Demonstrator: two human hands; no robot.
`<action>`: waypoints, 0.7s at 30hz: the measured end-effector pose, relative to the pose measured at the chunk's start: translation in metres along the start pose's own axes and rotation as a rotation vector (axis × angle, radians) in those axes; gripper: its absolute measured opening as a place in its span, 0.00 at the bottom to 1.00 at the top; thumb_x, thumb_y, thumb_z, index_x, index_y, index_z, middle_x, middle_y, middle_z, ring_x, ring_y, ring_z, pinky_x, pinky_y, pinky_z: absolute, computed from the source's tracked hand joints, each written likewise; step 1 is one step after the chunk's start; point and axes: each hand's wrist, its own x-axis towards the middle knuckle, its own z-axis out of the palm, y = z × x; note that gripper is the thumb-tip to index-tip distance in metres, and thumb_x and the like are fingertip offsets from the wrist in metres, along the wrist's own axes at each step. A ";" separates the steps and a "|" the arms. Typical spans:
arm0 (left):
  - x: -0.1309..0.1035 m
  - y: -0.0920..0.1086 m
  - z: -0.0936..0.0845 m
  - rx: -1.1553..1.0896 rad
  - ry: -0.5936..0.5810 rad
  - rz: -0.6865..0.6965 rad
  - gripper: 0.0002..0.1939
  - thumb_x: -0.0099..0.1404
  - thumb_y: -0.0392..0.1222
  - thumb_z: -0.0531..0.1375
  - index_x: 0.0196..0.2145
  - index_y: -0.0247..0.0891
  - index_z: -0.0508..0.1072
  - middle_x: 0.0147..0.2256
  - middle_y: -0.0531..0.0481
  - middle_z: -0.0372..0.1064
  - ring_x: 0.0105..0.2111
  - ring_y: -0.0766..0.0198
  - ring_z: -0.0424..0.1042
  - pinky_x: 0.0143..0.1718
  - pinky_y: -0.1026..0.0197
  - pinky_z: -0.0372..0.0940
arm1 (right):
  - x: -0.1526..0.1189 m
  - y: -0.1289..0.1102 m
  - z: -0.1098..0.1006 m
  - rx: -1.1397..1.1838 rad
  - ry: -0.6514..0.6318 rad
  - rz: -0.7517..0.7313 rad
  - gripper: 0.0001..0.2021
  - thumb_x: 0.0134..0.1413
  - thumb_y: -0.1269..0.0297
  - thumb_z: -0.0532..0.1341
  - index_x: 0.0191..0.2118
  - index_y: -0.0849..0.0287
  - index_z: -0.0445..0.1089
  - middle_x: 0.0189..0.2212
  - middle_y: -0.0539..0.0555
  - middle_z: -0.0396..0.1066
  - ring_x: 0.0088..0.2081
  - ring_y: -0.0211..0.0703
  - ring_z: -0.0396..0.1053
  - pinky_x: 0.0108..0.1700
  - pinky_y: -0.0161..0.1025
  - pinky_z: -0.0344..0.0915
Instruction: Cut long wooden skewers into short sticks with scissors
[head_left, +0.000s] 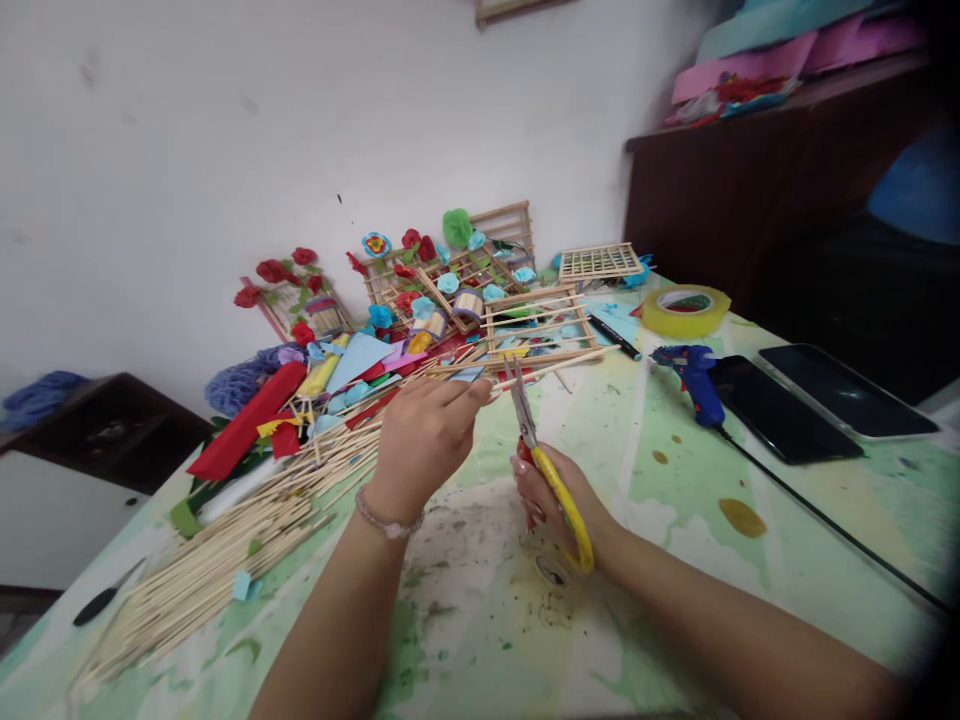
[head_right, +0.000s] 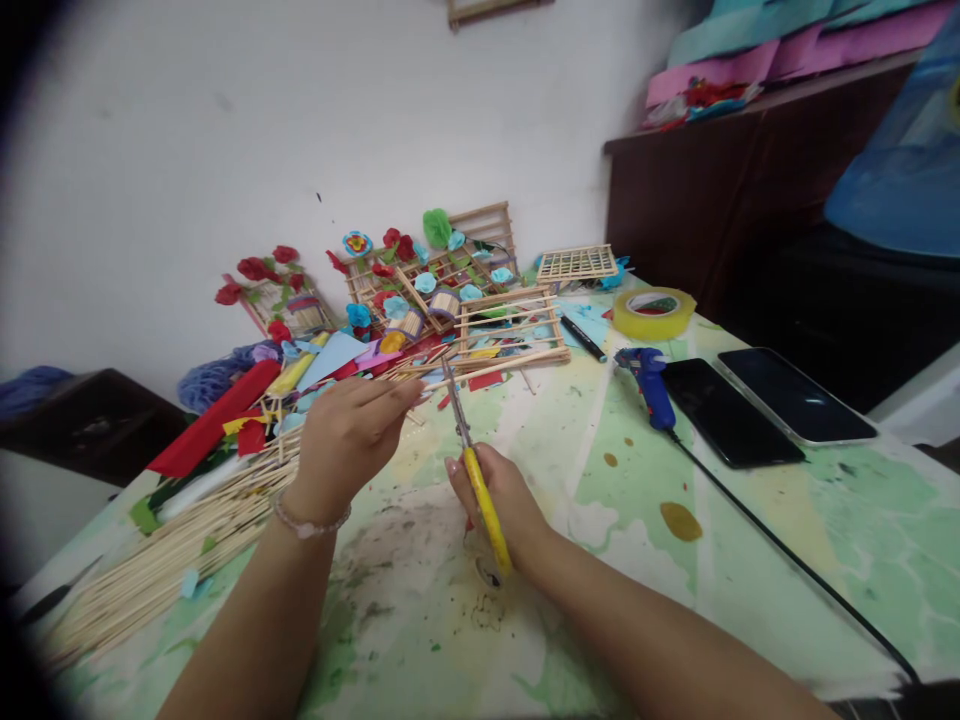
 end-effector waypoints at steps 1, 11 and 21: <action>0.000 0.001 0.001 -0.003 -0.009 -0.007 0.11 0.62 0.30 0.53 0.37 0.37 0.73 0.27 0.50 0.74 0.26 0.65 0.70 0.28 0.62 0.59 | 0.000 0.000 0.000 0.003 0.010 0.007 0.11 0.56 0.55 0.54 0.30 0.56 0.55 0.18 0.43 0.53 0.16 0.31 0.56 0.18 0.31 0.58; 0.001 0.005 0.001 -0.085 -0.030 -0.079 0.12 0.61 0.30 0.50 0.35 0.36 0.73 0.22 0.50 0.69 0.24 0.64 0.66 0.26 0.62 0.57 | -0.001 -0.003 -0.001 -0.107 0.059 -0.039 0.10 0.52 0.62 0.57 0.28 0.57 0.54 0.19 0.44 0.55 0.19 0.32 0.56 0.21 0.31 0.55; 0.000 0.006 0.005 -0.132 0.033 -0.085 0.12 0.60 0.30 0.50 0.35 0.36 0.73 0.21 0.50 0.69 0.25 0.64 0.67 0.27 0.63 0.59 | -0.003 0.001 0.000 -0.200 0.118 -0.062 0.07 0.54 0.61 0.54 0.29 0.57 0.55 0.19 0.44 0.55 0.19 0.33 0.55 0.21 0.31 0.54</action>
